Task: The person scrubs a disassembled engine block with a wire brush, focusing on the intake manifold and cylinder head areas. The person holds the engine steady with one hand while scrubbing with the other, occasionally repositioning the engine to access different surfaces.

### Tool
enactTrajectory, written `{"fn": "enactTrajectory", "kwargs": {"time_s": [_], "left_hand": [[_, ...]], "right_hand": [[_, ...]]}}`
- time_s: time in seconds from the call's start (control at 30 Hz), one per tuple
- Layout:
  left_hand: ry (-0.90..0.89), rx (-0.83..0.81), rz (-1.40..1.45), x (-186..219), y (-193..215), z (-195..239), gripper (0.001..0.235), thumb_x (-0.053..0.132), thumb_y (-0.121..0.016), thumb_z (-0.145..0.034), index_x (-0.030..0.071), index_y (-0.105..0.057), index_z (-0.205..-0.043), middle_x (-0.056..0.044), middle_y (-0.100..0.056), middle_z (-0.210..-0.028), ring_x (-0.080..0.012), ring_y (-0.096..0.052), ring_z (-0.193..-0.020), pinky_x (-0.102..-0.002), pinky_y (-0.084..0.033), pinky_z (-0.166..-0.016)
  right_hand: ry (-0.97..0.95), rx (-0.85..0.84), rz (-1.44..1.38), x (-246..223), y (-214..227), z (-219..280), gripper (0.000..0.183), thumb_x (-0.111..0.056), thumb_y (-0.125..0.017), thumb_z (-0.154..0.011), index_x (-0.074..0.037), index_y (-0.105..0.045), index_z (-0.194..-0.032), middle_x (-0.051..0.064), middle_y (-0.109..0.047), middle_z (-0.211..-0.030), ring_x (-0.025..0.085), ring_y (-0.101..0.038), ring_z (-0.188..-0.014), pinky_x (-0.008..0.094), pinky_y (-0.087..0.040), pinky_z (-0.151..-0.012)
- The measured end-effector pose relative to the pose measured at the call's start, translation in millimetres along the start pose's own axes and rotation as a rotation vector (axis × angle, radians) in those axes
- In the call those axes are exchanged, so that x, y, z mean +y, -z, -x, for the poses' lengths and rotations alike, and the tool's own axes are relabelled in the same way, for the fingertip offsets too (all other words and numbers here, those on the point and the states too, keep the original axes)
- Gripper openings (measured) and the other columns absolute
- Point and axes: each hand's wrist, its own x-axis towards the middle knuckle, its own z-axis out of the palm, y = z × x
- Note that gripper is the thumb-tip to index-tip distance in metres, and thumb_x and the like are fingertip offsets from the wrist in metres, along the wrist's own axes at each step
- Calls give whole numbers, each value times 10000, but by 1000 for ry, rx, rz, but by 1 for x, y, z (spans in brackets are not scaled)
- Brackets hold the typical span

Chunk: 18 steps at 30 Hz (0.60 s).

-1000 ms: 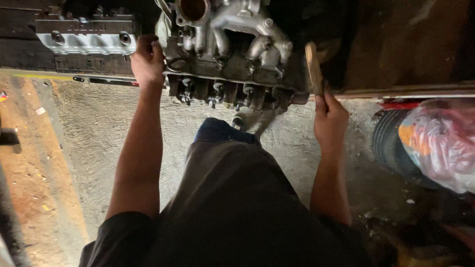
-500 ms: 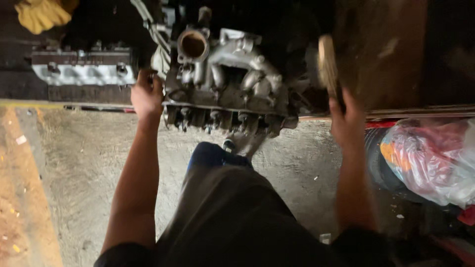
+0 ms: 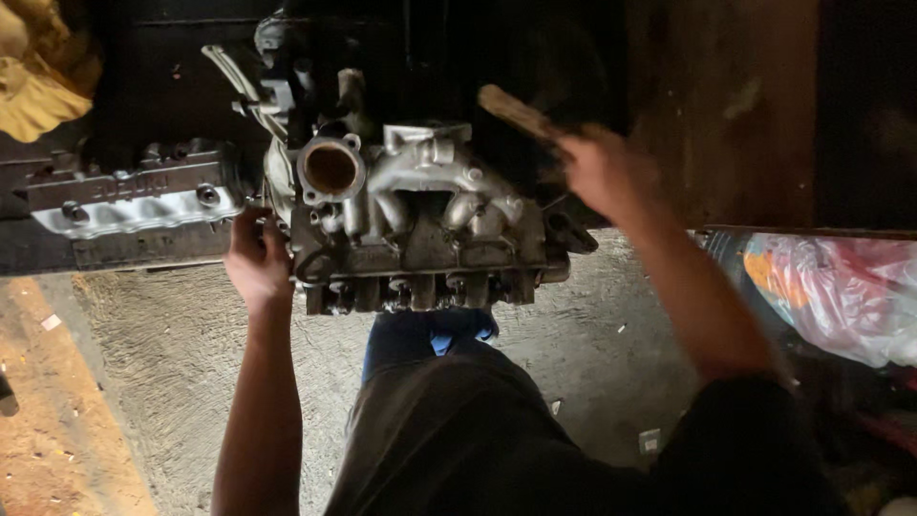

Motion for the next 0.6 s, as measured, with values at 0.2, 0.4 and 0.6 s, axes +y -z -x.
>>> {"fn": "enactTrajectory", "kwargs": {"time_s": [0.2,0.4,0.6], "left_hand": [[82,-29,39,1,1,1,198,118,-539,-1071,58,-677,-1200,-87,-725,-787,-162,-696,-636,-305,-537,-550],[112,-51,60,5,1,2,215,175,-555,-1079,54,-668,-1218,-80,-730,-826,-166,-719,-705,-315,-555,-606],[98,-83,-35,5,3,1,302,209,-610,-1047,42,-656,-1295,-122,-758,-959,-226,-740,-738,-348,-563,-628]], "right_hand": [[-63,91,76,47,38,13,326,-188,-689,-1044,-159,-739,-1365,229,-685,-1013,357,-689,-822,463,-566,-692],[-122,8,-73,-4,14,4,268,-206,-690,-983,-136,-725,-1240,184,-677,-1153,345,-689,-727,457,-570,-589],[-135,63,-162,0,24,-8,410,-145,-674,-954,-139,-695,-1363,203,-681,-1049,362,-688,-843,462,-568,-692]]}}
